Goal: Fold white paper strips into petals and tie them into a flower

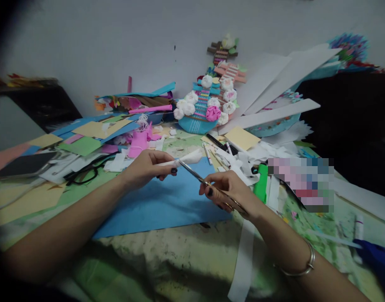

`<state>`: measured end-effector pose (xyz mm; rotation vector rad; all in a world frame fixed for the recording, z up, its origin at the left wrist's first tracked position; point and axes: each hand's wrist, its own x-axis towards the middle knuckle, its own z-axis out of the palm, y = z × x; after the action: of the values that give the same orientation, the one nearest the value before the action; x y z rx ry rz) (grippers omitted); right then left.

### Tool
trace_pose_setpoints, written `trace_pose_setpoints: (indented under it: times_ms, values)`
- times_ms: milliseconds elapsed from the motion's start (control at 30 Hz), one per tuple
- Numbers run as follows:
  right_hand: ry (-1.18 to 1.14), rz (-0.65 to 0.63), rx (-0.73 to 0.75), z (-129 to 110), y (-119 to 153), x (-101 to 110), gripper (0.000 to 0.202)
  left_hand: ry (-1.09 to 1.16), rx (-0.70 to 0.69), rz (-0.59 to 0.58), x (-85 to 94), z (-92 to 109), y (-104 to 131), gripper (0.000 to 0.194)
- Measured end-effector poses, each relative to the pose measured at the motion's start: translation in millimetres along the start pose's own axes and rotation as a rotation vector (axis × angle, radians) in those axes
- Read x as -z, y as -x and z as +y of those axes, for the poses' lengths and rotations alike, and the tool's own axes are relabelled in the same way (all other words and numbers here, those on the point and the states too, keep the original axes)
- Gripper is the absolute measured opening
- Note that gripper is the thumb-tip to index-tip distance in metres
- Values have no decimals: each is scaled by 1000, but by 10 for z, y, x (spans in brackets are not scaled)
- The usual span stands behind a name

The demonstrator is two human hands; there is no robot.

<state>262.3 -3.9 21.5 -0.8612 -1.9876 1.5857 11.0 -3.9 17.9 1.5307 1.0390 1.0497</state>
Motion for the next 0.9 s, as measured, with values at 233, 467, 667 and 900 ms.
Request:
trace_pose_setpoints:
  times_ms: [233,467,667,900]
  values:
    - [-6,-77,-5,-5,1,-14,55,-2,19,-22,-2,19,18,18]
    - [6,-86,-44,-25,-5,-42,57,-39,22,-50,-13,31,26,20]
    - [-1,-60,-49,-10,0,-18,56,-49,11,-52,-11,31,32,19]
    - [-9,177,23,-49,7,-69,42,-119,12,-69,-28,22,24,20]
